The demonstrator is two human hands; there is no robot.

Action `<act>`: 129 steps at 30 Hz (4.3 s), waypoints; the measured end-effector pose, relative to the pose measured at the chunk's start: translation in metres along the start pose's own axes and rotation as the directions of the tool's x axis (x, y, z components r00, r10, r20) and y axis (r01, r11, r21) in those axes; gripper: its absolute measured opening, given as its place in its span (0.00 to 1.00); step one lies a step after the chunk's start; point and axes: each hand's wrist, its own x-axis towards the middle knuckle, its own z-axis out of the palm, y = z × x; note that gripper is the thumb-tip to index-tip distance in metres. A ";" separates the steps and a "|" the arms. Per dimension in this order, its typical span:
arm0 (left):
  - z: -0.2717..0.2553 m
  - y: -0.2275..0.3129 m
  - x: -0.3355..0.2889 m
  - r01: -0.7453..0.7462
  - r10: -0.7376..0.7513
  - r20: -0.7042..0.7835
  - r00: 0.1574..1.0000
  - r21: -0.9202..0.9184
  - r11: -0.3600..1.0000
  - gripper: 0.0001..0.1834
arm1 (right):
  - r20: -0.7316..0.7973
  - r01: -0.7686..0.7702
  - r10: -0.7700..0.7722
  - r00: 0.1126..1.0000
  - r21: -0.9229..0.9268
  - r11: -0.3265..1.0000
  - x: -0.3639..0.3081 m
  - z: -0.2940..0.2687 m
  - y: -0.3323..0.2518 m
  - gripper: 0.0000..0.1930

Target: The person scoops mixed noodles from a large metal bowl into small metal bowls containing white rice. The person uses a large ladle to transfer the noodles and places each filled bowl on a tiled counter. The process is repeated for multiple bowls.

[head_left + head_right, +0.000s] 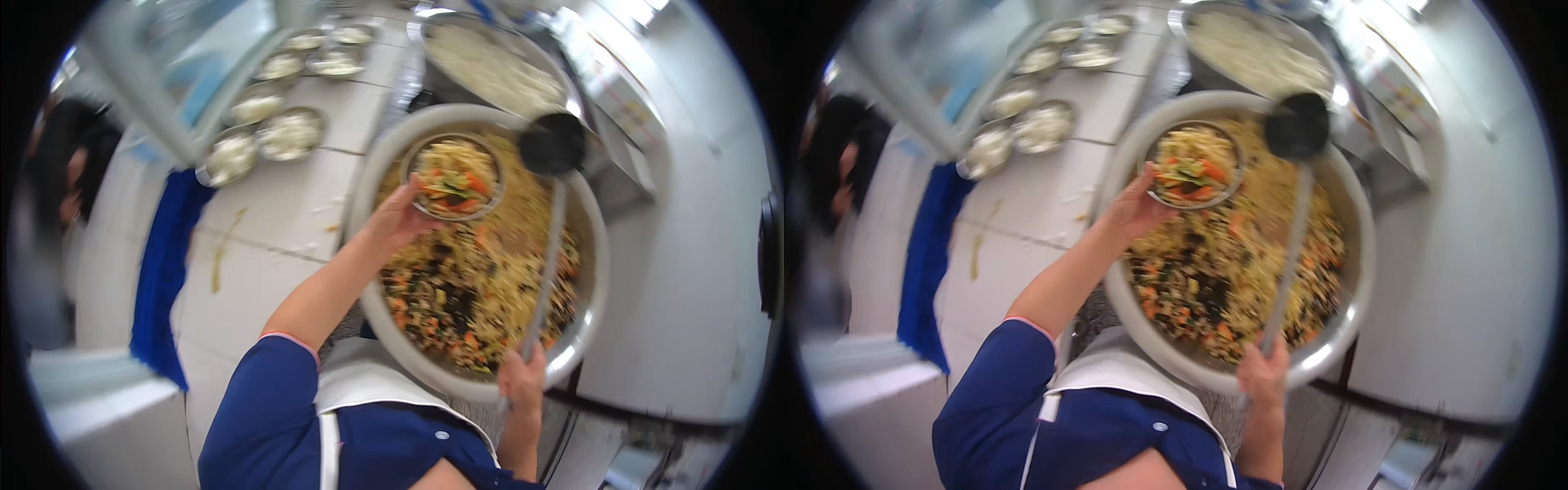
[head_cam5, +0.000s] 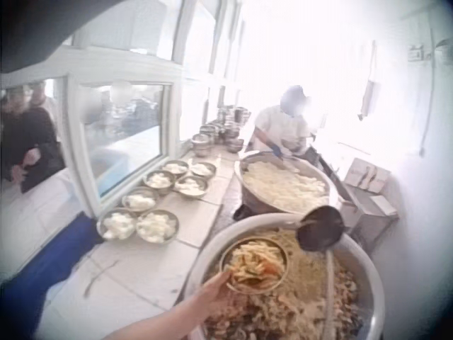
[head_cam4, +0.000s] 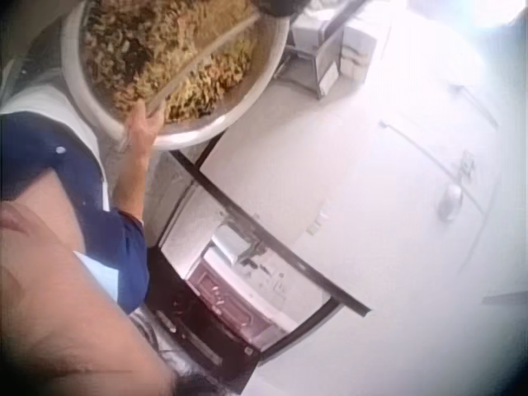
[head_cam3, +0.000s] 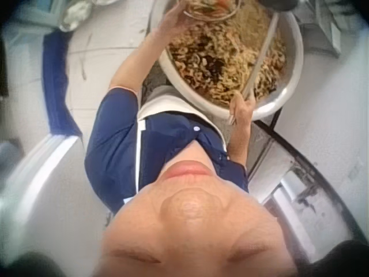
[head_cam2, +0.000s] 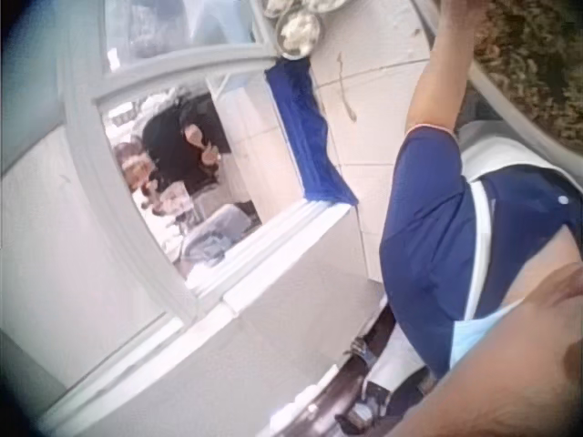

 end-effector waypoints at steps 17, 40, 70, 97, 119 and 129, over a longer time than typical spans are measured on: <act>-0.174 0.367 -0.410 -0.425 0.829 -0.517 0.214 0.715 0.555 0.30 | -0.089 -0.306 0.328 0.940 0.195 0.932 0.073 -0.016 0.099 0.16; -0.181 0.222 -0.156 0.100 0.918 -0.186 0.350 0.982 0.161 0.14 | -0.225 -0.220 -0.027 0.974 -0.968 0.122 0.058 -0.159 0.055 0.10; -0.015 0.024 0.052 0.002 0.053 -0.243 0.969 0.220 0.976 0.29 | 0.451 -0.441 0.134 0.882 0.692 0.572 0.055 -0.086 -0.027 0.06; -0.022 -0.037 0.059 -0.020 0.039 -0.082 0.996 0.220 0.975 0.24 | -0.020 0.257 -0.376 0.926 -0.697 0.670 0.023 -0.036 0.016 0.08; -0.077 0.285 -0.297 -0.561 0.777 -0.360 0.517 0.542 0.625 0.28 | -0.131 -0.336 0.342 0.931 0.061 0.940 0.071 -0.049 0.109 0.13; -0.275 0.420 -0.399 -0.374 0.679 -0.730 -0.073 0.651 0.660 0.19 | -0.252 -0.246 0.054 0.966 -0.836 0.491 0.155 -0.010 0.069 0.13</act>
